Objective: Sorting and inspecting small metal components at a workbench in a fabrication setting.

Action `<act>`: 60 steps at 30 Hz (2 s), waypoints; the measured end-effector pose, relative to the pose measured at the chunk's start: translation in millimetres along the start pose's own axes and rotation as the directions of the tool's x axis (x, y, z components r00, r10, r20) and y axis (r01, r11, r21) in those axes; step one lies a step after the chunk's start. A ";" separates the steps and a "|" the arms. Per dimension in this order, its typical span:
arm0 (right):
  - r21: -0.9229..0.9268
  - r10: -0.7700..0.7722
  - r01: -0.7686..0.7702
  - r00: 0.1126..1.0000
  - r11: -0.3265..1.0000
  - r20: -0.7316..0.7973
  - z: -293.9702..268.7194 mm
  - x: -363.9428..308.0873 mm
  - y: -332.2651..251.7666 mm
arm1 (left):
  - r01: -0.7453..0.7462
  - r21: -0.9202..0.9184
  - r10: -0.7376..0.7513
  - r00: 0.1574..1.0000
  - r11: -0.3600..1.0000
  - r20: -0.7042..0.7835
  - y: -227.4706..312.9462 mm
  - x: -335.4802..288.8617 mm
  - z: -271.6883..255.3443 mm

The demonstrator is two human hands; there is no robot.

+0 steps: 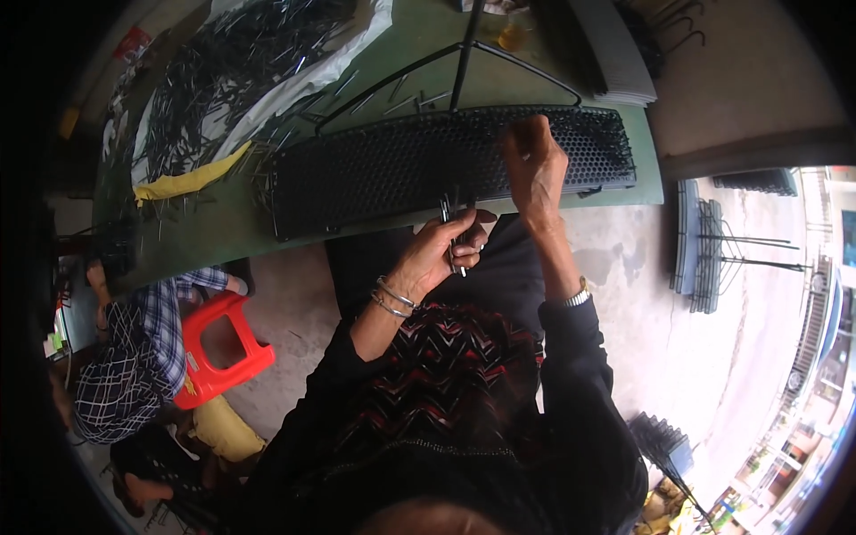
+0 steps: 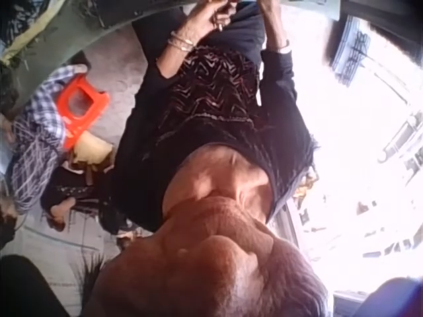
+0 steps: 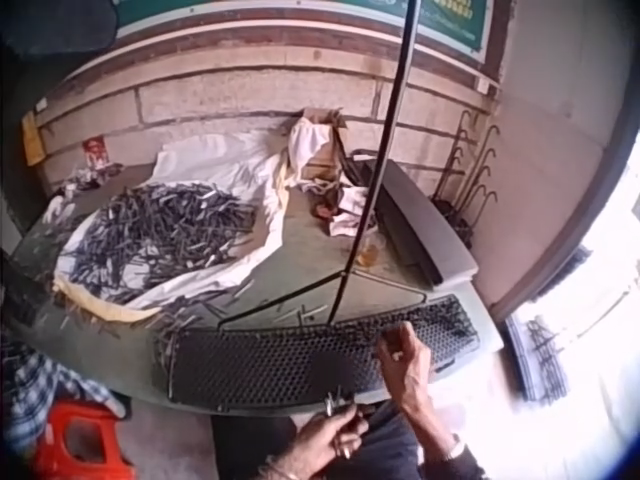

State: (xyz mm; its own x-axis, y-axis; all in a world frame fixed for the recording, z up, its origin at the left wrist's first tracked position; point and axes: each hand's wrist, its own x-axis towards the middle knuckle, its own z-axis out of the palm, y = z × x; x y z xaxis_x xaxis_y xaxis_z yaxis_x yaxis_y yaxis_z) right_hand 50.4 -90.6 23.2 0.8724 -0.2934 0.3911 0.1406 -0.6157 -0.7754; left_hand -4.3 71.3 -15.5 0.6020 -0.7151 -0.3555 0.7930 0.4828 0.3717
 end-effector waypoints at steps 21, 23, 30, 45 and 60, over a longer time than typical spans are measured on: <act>-0.011 -0.084 0.085 0.994 0.996 0.072 10.4 7.7 3.6 | 0.036 0.022 -0.036 0.999 0.999 0.023 1.4 -2.9 1.0; -0.041 -0.161 0.165 0.984 0.986 0.082 6.8 12.0 6.7 | 0.043 0.006 -0.044 0.998 0.999 0.046 0.0 -1.9 -0.4; -0.063 -0.170 0.180 0.975 0.982 0.146 6.2 12.6 4.3 | 0.046 0.000 -0.046 0.999 0.999 0.023 -2.2 -2.3 1.5; -0.507 -0.317 0.353 0.935 0.786 0.159 6.8 -4.4 -0.9 | 0.061 0.111 -0.058 0.998 0.992 -0.033 1.2 -4.9 10.1; -0.077 0.072 -0.064 0.992 0.995 0.106 -13.9 -17.2 -4.4 | 0.002 0.057 0.000 0.999 0.998 -0.036 -5.9 5.1 -6.8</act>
State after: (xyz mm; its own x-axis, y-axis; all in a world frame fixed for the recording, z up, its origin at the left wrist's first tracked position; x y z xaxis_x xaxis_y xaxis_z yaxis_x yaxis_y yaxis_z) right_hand 28.3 -93.0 26.8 0.9251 -0.2573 0.2794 0.0481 -0.6503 -0.7582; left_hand -5.3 68.2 -25.3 0.6051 -0.6961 -0.3864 0.7875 0.4521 0.4189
